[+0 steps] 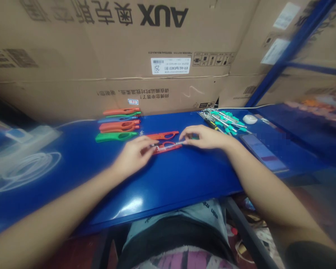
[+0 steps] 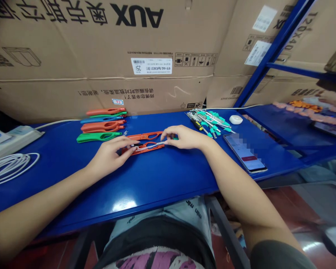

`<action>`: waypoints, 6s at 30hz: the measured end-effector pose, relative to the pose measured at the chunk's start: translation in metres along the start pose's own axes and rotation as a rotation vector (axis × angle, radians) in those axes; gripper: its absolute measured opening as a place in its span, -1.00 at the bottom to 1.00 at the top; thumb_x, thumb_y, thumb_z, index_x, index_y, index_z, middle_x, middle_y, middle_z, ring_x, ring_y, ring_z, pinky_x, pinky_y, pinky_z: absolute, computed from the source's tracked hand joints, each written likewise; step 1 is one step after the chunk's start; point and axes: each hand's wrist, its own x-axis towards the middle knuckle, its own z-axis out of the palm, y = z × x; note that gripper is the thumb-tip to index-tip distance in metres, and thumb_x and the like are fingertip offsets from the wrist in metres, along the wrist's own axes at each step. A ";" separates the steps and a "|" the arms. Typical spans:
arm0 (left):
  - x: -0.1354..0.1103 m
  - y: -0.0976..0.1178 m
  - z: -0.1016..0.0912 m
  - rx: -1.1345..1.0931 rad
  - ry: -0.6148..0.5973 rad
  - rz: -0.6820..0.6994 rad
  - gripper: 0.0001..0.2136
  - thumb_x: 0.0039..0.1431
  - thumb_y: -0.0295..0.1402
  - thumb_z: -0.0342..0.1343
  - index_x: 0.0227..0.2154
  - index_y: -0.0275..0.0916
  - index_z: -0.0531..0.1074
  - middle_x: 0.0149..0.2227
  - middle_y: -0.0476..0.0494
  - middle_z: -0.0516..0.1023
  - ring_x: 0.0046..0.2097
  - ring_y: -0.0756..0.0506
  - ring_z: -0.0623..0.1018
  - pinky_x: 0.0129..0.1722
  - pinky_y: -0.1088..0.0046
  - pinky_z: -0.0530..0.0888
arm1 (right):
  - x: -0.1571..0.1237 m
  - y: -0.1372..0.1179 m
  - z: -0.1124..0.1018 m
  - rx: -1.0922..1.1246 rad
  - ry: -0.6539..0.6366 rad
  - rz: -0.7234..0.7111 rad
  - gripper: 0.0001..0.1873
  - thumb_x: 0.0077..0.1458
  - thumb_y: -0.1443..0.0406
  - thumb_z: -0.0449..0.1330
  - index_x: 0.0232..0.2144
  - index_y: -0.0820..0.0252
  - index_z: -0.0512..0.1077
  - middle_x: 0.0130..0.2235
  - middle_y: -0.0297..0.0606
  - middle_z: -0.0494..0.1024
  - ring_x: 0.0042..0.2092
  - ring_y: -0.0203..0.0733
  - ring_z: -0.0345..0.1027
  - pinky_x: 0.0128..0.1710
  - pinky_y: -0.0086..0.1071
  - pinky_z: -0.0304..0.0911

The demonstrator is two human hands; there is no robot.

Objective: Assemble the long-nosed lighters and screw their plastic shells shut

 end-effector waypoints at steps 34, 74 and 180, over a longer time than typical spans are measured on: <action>0.000 0.002 0.003 -0.086 -0.074 -0.102 -0.82 0.25 -0.35 0.16 -0.21 -0.27 0.62 -0.24 -0.13 0.61 -0.38 -0.01 0.52 -0.31 0.45 0.49 | 0.002 -0.003 0.004 -0.179 -0.077 0.021 -0.79 0.23 0.35 0.17 -0.21 0.20 0.63 -0.20 -0.16 0.60 -0.20 -0.14 0.45 -0.15 -0.31 0.27; 0.001 -0.001 0.000 -0.042 -0.108 -0.114 -0.85 0.28 -0.38 0.16 -0.19 -0.20 0.63 -0.28 -0.10 0.63 -0.33 -0.05 0.57 -0.26 0.44 0.49 | 0.032 -0.031 0.011 -0.128 -0.292 0.238 -0.86 0.13 0.45 0.15 -0.41 0.19 0.46 -0.44 -0.32 0.56 -0.50 -0.31 0.34 -0.45 -0.43 0.12; -0.002 0.017 -0.010 0.212 -0.401 0.091 -0.72 0.42 -0.32 -0.02 0.02 -0.28 0.50 -0.08 -0.25 0.50 -0.06 -0.18 0.48 0.00 0.21 0.48 | 0.017 -0.031 0.040 -0.345 -0.100 -0.126 -0.69 0.34 0.22 0.08 0.06 0.08 0.46 -0.06 -0.18 0.51 -0.19 -0.14 0.47 -0.30 -0.34 0.30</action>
